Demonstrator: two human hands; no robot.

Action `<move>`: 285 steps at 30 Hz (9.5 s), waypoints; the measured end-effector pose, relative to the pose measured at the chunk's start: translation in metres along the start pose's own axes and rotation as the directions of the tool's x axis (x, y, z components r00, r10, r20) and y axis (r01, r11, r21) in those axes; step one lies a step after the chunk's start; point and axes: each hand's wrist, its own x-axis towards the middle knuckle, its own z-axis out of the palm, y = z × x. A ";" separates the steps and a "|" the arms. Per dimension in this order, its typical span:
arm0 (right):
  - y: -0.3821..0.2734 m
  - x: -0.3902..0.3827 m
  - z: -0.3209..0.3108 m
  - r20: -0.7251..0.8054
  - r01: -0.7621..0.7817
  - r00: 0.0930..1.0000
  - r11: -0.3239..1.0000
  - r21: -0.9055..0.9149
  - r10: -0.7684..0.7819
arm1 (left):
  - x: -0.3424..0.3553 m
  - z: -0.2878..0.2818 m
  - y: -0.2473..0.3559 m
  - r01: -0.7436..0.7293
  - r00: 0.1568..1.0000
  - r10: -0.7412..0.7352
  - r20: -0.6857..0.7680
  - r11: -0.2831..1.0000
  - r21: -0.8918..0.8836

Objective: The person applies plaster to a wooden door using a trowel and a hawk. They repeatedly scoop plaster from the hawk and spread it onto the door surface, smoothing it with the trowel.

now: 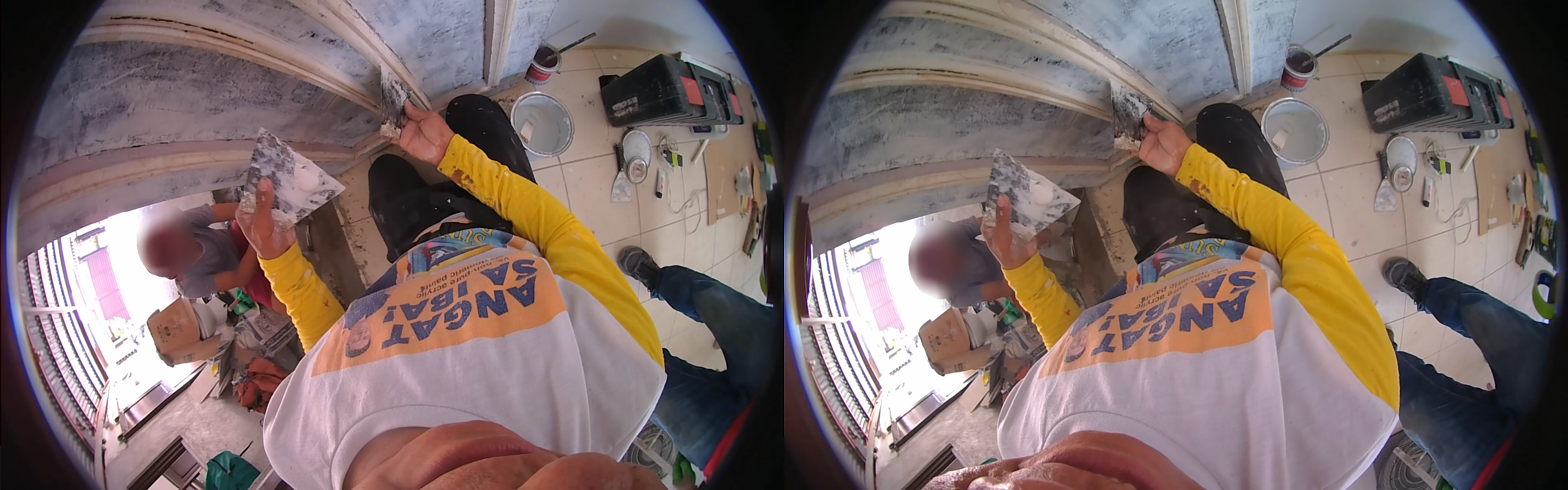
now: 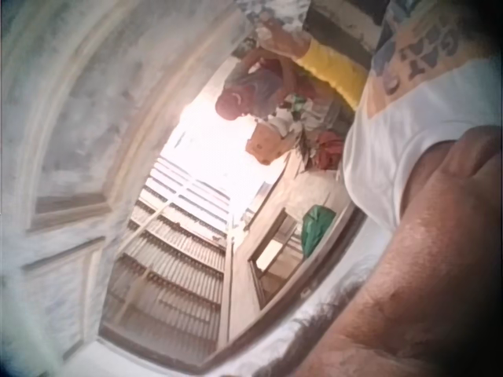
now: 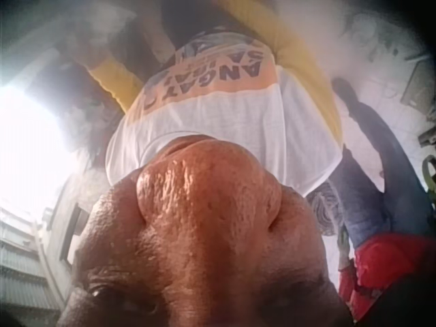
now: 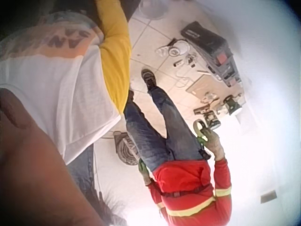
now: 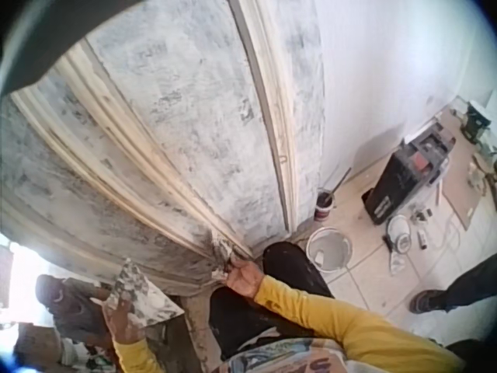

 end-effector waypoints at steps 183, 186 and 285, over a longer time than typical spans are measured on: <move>-0.046 -0.051 0.006 -0.377 -0.378 0.909 -0.030 -0.925 0.179 | -0.053 0.049 -0.159 0.267 0.892 -0.388 0.234 0.033 -0.963; -0.045 -0.076 0.015 -0.262 -0.393 0.890 0.336 -0.856 0.373 | -0.051 0.046 -0.158 0.269 0.883 -0.401 0.244 0.006 -0.963; -0.110 0.010 -0.078 0.108 -0.007 0.993 -0.966 -0.260 -0.037 | -0.079 0.030 -0.176 0.250 0.968 -0.247 0.043 0.962 -0.108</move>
